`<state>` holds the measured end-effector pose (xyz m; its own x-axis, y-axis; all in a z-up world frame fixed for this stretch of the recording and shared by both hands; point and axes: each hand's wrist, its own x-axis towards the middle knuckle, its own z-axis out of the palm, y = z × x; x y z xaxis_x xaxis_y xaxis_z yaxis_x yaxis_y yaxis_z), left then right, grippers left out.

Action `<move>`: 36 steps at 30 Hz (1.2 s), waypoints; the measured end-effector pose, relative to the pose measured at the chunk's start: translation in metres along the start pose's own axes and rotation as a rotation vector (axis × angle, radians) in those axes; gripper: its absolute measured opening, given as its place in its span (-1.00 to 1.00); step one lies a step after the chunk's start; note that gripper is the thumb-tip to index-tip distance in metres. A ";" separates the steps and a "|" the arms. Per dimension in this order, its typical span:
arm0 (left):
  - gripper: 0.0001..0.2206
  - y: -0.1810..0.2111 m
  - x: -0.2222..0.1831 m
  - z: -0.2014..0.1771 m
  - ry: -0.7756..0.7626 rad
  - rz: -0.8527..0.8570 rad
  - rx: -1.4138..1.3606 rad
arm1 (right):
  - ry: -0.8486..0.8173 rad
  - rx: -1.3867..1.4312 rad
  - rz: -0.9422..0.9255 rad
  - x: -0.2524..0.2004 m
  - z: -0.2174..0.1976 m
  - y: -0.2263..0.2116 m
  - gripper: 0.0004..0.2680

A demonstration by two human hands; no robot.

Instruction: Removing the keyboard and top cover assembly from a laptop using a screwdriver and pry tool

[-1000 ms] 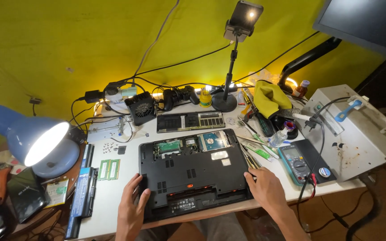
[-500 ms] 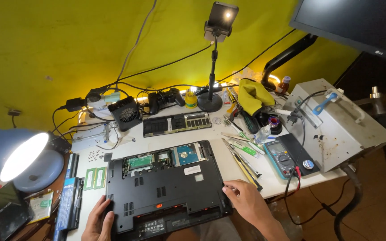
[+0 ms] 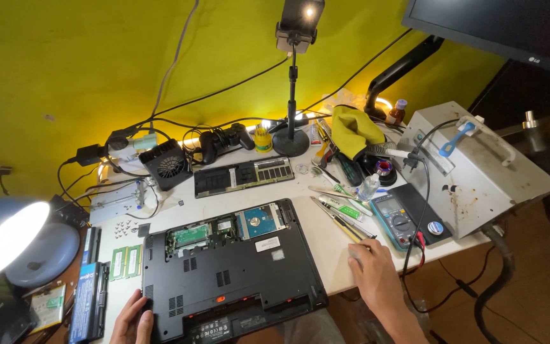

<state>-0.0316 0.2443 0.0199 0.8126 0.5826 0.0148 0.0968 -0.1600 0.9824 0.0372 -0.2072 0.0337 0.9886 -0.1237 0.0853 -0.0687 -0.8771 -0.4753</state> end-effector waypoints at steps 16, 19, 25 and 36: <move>-0.69 0.005 -0.003 0.003 0.015 0.031 0.011 | 0.431 -0.491 0.087 0.023 -0.024 0.064 -0.61; -0.66 0.010 -0.003 0.001 -0.012 -0.051 0.054 | 0.461 -0.619 0.063 0.030 -0.025 0.077 -0.58; -0.73 0.034 -0.016 0.005 0.041 0.070 0.066 | 0.485 -0.510 0.088 0.033 -0.051 0.074 -0.76; -0.79 0.035 0.009 -0.004 0.181 0.218 0.220 | 0.500 -0.771 0.015 0.020 -0.029 0.033 -0.74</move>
<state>-0.0232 0.2471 0.0549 0.7148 0.6443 0.2720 0.0694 -0.4523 0.8891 0.0510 -0.2524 0.0452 0.8263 -0.1664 0.5380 -0.3288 -0.9181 0.2211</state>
